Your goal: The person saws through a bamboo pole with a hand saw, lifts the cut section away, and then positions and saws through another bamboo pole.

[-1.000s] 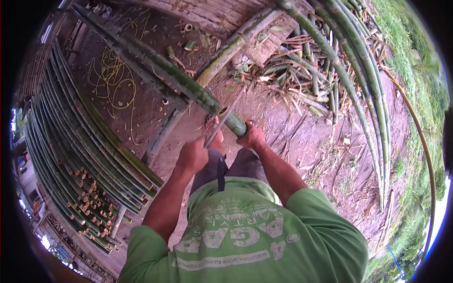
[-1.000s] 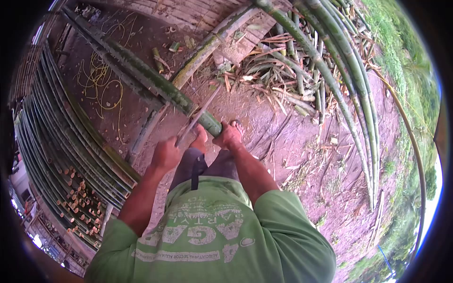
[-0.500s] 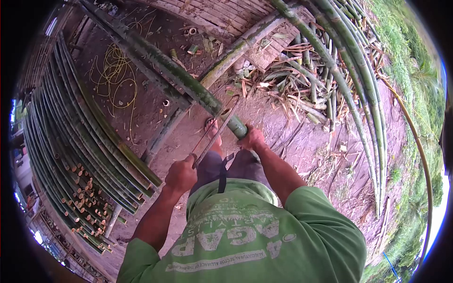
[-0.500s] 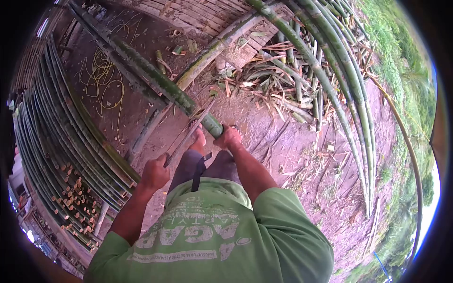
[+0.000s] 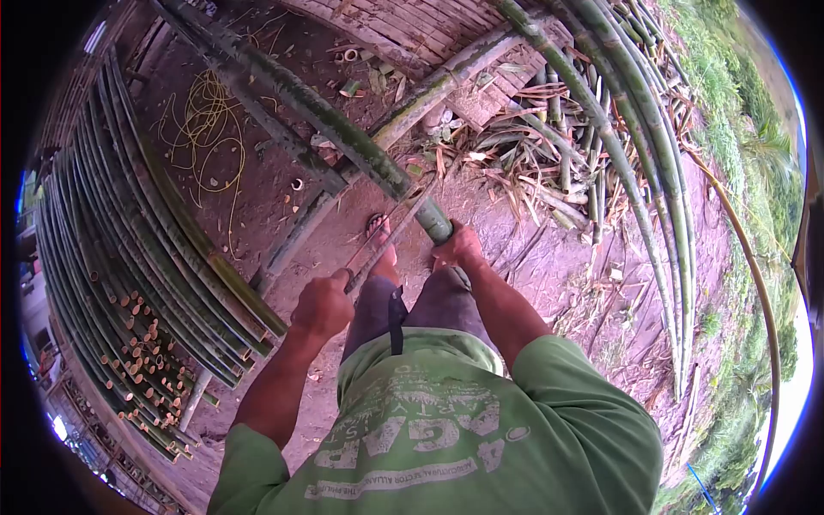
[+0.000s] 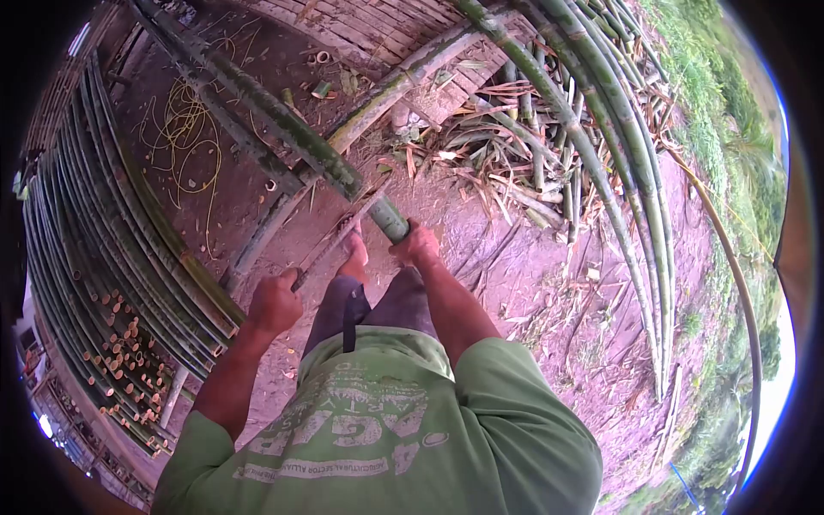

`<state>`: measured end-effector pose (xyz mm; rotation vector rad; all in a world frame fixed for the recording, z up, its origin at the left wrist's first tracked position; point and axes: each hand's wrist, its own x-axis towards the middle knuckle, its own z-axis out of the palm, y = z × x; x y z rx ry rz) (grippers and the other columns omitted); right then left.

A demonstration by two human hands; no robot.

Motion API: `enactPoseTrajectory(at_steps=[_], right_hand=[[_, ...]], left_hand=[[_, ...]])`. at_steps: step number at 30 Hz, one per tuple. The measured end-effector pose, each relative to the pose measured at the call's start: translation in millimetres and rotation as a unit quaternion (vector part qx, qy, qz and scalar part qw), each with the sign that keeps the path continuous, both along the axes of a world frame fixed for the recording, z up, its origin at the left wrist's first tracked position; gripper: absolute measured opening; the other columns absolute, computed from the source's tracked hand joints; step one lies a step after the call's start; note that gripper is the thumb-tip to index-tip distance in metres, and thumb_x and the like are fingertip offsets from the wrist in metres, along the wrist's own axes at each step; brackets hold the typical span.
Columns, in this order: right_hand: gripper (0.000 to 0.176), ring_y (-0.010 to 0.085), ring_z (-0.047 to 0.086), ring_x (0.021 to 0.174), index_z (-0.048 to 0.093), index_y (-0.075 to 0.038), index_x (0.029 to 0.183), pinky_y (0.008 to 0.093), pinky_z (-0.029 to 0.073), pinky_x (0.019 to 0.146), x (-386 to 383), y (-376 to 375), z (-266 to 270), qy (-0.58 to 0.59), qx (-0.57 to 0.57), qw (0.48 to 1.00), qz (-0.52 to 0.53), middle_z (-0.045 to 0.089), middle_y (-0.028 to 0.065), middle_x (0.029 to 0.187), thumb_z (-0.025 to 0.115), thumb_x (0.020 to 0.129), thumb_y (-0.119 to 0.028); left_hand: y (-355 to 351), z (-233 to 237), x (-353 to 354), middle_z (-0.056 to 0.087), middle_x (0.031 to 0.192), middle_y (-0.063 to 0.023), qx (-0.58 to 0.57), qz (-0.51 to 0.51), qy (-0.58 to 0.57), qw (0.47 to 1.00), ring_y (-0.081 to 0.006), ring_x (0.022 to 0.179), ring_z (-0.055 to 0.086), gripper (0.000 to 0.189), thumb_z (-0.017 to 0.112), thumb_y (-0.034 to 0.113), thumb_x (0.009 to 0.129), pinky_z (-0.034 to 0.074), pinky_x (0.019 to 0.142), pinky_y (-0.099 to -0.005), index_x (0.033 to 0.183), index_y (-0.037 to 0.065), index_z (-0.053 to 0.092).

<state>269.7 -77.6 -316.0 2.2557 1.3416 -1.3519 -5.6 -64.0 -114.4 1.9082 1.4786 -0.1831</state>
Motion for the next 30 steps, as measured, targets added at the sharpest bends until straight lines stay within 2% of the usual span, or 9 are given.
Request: enactPoseTrajectory(at_steps=[4,9,12,15,20,23,25,27,30], right_hand=[[0.069,0.0330,0.064,0.099,0.057,-0.012,0.120,0.0395,0.052,0.087,9,7,9,0.010,0.011,1.000,-0.028,0.067,0.0157,0.106,0.076,0.057,-0.034],[0.070,0.0325,0.064,0.100,0.058,-0.011,0.121,0.0397,0.051,0.088,6,8,39,0.013,0.035,0.999,-0.035,0.067,0.0163,0.108,0.076,0.057,-0.035],[0.069,0.0322,0.065,0.099,0.059,-0.012,0.120,0.0397,0.051,0.087,7,5,42,0.013,0.036,0.999,-0.026,0.067,0.0164,0.106,0.076,0.057,-0.035],[0.067,0.0317,0.065,0.097,0.059,-0.013,0.119,0.0395,0.052,0.086,6,4,37,0.018,0.032,0.999,-0.029,0.068,0.0158,0.104,0.075,0.057,-0.033],[0.064,0.0325,0.065,0.096,0.060,-0.013,0.118,0.0394,0.052,0.085,2,4,27,0.024,-0.001,0.999,-0.034,0.069,0.0157,0.100,0.074,0.058,-0.034],[0.063,0.0329,0.065,0.097,0.060,-0.013,0.117,0.0397,0.052,0.085,-3,-19,15,0.058,0.048,0.997,-0.004,0.069,0.0159,0.100,0.074,0.058,-0.034],[0.069,0.0328,0.064,0.100,0.060,-0.013,0.116,0.0395,0.052,0.086,-1,-15,21,0.019,-0.006,0.998,-0.064,0.068,0.0154,0.104,0.078,0.054,-0.036],[0.069,0.0325,0.065,0.099,0.060,-0.012,0.115,0.0394,0.052,0.086,21,-5,9,0.016,0.035,0.997,-0.068,0.068,0.0149,0.103,0.079,0.053,-0.035],[0.067,0.0312,0.066,0.094,0.060,-0.012,0.114,0.0390,0.052,0.085,29,-7,21,0.034,0.053,0.998,-0.018,0.069,0.0135,0.100,0.079,0.054,-0.037]], left_hand=[[10,-5,-2,0.062,0.073,-0.0274,0.026,0.000,-0.026,0.999,-0.0456,0.072,0.062,0.015,0.056,0.005,0.073,0.051,0.065,-0.0521,0.086,0.000,0.058],[-11,49,-13,0.063,0.071,-0.0262,0.022,-0.074,0.023,0.997,-0.0455,0.069,0.063,0.016,0.053,0.007,0.075,0.051,0.063,-0.0541,0.089,0.001,0.056],[-13,58,-20,0.061,0.071,-0.0267,-0.003,-0.044,0.024,0.999,-0.0452,0.074,0.062,0.017,0.062,0.009,0.073,0.050,0.067,-0.0520,0.086,0.000,0.055],[-7,64,-12,0.061,0.073,-0.0270,-0.019,-0.057,0.040,0.997,-0.0453,0.075,0.062,0.017,0.061,0.010,0.074,0.050,0.068,-0.0526,0.085,0.000,0.055],[41,-61,56,0.064,0.083,-0.0289,-0.015,-0.036,-0.009,0.999,-0.0461,0.081,0.063,0.016,0.051,0.008,0.080,0.052,0.073,-0.0520,0.089,-0.002,0.060],[41,-86,64,0.065,0.087,-0.0281,-0.016,-0.021,0.003,1.000,-0.0451,0.083,0.064,0.017,0.053,0.010,0.081,0.052,0.074,-0.0511,0.090,-0.001,0.061],[13,-43,25,0.064,0.083,-0.0266,-0.035,-0.033,0.017,0.999,-0.0445,0.079,0.063,0.019,0.058,0.013,0.079,0.051,0.072,-0.0527,0.092,-0.001,0.060],[-5,-10,-12,0.064,0.079,-0.0255,-0.026,-0.041,-0.015,0.999,-0.0441,0.075,0.063,0.026,0.062,0.014,0.076,0.050,0.070,-0.0538,0.098,0.000,0.058],[-29,18,-26,0.063,0.076,-0.0244,-0.008,-0.036,-0.049,0.998,-0.0433,0.073,0.063,0.033,0.065,0.014,0.074,0.050,0.066,-0.0534,0.104,0.003,0.056]])
